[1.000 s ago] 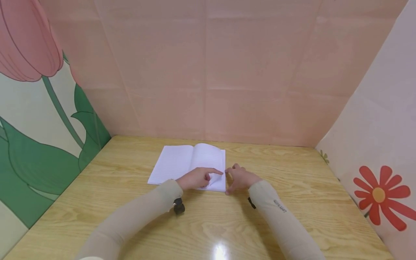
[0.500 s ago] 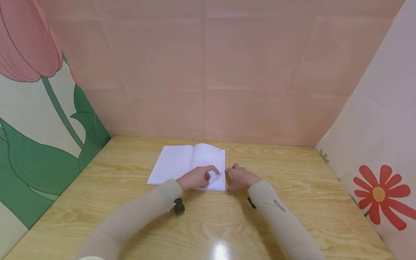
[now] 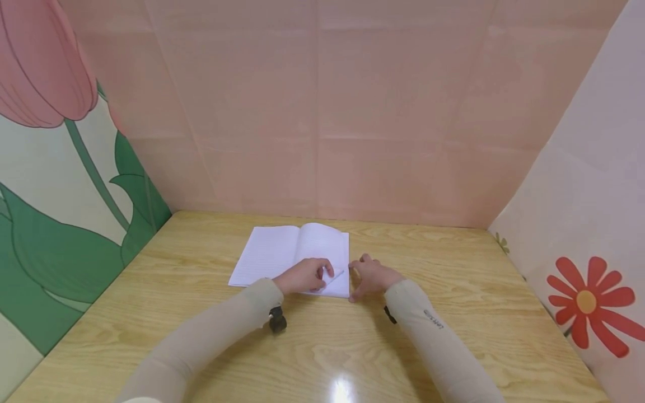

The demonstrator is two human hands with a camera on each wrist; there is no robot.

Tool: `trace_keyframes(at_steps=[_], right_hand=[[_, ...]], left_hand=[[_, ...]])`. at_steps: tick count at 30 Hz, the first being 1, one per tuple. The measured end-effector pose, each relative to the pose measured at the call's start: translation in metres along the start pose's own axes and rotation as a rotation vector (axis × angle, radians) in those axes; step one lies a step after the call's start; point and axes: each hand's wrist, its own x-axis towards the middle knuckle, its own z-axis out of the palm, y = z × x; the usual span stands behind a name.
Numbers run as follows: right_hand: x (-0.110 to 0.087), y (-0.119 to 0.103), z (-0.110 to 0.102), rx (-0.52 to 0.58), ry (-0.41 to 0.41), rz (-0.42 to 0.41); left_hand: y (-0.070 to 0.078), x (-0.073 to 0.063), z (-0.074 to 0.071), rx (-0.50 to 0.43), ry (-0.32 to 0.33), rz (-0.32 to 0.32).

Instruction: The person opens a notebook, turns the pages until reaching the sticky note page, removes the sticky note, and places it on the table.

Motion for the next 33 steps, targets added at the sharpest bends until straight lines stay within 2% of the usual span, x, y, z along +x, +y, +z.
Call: trace_keyframes(at_steps=[15,20,25,33], right_hand=[[-0.004,-0.007,-0.002,0.01,-0.008,0.01],[-0.005,-0.007,-0.002,0.021,-0.002,0.009],[-0.004,-0.007,-0.002,0.023,-0.005,0.007],[-0.003,-0.005,-0.001,0.021,0.007,0.009]], left_hand=[[-0.001,0.0,0.002,-0.04,-0.005,-0.015],[0.002,-0.003,-0.002,-0.073,0.019,-0.01],[0.006,-0.011,-0.012,-0.113,0.056,0.013],[0.01,-0.031,-0.044,-0.176,0.152,0.051]])
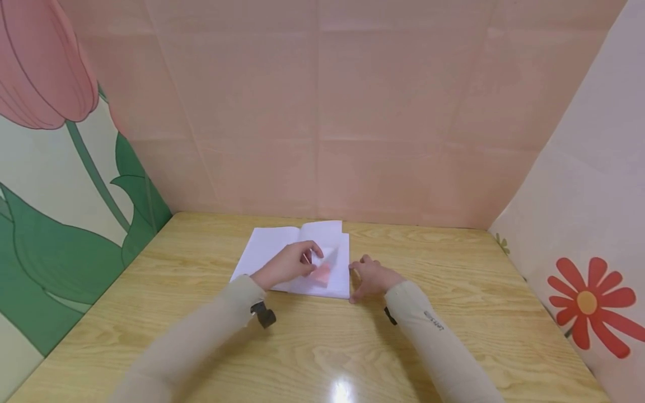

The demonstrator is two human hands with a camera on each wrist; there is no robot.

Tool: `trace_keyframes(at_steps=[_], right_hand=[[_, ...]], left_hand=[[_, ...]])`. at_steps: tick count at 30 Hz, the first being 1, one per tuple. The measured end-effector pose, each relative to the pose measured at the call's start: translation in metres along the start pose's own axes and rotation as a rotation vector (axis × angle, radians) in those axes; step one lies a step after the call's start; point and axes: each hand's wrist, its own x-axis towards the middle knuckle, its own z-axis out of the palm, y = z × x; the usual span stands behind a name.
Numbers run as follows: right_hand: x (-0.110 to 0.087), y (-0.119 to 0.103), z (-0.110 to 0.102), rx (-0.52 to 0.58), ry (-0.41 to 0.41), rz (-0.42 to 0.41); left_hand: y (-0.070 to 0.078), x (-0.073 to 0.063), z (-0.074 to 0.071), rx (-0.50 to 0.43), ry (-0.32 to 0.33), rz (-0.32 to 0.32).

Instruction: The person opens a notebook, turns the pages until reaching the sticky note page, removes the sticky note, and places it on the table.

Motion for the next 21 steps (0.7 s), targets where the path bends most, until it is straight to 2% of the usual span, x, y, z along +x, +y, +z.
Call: trace_keyframes(at_steps=[9,14,21], right_hand=[[-0.003,-0.002,-0.001,0.001,-0.015,-0.011],[-0.005,-0.003,-0.002,0.009,-0.029,-0.009],[-0.004,-0.001,-0.001,0.008,-0.028,-0.013]], left_hand=[[-0.007,-0.022,-0.032,-0.01,0.146,0.053],[-0.011,-0.033,-0.047,-0.008,0.213,0.041],[-0.022,-0.048,-0.066,-0.058,0.274,0.028]])
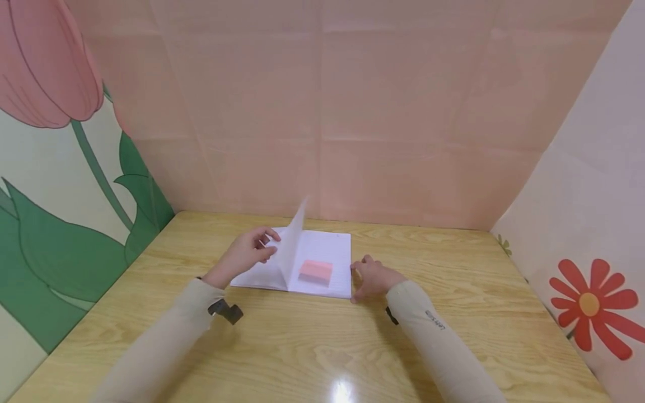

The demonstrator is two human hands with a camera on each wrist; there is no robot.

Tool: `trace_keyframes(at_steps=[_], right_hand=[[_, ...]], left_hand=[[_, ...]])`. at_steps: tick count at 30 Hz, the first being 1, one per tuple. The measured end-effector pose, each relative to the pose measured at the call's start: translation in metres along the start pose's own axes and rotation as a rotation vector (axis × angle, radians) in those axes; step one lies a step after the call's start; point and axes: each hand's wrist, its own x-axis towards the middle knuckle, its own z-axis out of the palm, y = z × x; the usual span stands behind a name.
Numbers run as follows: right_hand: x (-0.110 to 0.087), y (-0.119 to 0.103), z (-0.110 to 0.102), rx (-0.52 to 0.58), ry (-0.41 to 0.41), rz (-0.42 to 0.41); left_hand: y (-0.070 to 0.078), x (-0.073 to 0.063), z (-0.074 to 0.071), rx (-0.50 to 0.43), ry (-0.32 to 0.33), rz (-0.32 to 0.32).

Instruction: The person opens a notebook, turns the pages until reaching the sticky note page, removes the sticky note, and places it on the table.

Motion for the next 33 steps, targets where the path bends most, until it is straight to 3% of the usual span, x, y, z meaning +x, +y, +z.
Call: trace_keyframes(at_steps=[15,26,33], right_hand=[[0.002,0.003,0.001,0.016,-0.004,0.006],[0.001,0.001,0.001,0.029,-0.001,0.003],[0.001,0.002,0.001,0.04,-0.001,0.008]], left_hand=[[-0.039,-0.027,-0.031,0.029,0.039,-0.182],[-0.069,-0.04,-0.036,0.021,0.012,-0.318],[-0.084,-0.041,-0.034,0.051,-0.056,-0.388]])
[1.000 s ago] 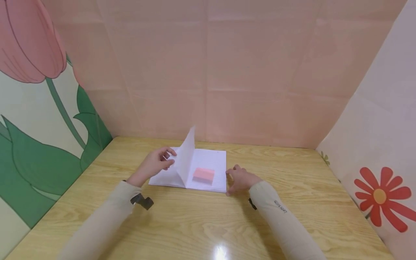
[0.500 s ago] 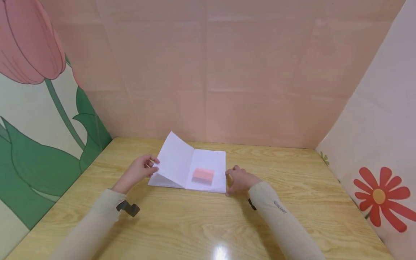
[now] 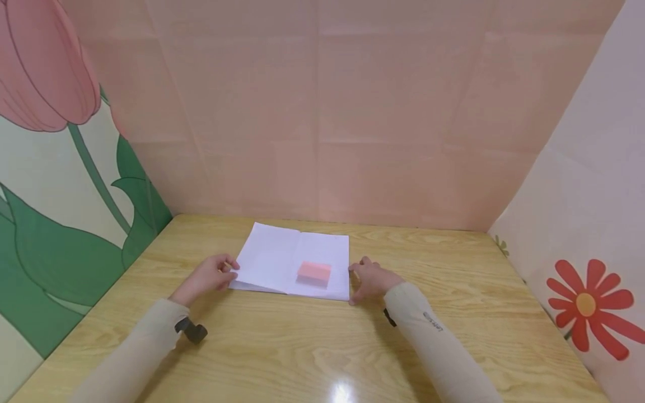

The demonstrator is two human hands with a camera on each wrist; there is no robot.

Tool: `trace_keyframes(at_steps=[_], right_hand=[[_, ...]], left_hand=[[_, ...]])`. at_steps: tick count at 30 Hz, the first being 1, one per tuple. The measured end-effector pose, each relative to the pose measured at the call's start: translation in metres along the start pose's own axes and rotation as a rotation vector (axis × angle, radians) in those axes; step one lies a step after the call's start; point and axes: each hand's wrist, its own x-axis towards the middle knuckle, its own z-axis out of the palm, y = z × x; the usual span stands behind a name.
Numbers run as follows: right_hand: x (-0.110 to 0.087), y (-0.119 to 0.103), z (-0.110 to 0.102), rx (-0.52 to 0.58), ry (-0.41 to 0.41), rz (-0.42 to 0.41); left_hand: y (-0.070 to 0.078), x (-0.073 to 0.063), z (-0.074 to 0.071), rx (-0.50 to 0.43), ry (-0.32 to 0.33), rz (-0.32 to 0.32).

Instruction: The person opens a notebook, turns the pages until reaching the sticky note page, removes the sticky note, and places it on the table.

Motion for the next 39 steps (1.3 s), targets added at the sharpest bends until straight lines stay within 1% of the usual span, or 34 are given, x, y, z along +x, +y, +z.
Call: trace_keyframes(at_steps=[6,10,12,17,20,25,29,34,39], right_hand=[[0.001,0.001,0.0,-0.022,0.006,-0.005],[0.001,0.0,0.0,-0.016,-0.002,-0.006],[0.0,0.0,0.0,-0.017,-0.005,-0.008],[0.001,0.0,0.0,-0.017,-0.004,-0.002],[0.001,0.0,0.0,-0.019,-0.002,0.007],[0.0,-0.001,-0.001,-0.032,0.001,0.015],[0.0,-0.001,-0.001,-0.036,0.004,0.008],[0.0,0.001,0.002,-0.027,0.007,0.011],[0.001,0.003,0.002,-0.01,0.004,0.004]], left_hand=[[-0.014,0.006,0.004,0.017,-0.024,-0.022],[-0.018,0.008,0.007,0.02,-0.036,-0.046],[-0.018,0.009,0.008,0.016,-0.044,-0.063],[-0.018,0.009,0.008,0.045,-0.055,-0.072],[-0.018,0.009,0.008,0.071,-0.064,-0.067],[-0.018,0.011,0.008,0.083,-0.073,-0.058],[-0.018,0.011,0.008,0.092,-0.069,-0.068],[-0.017,0.011,0.008,0.097,-0.071,-0.083],[-0.019,0.011,0.007,0.077,-0.072,-0.095]])
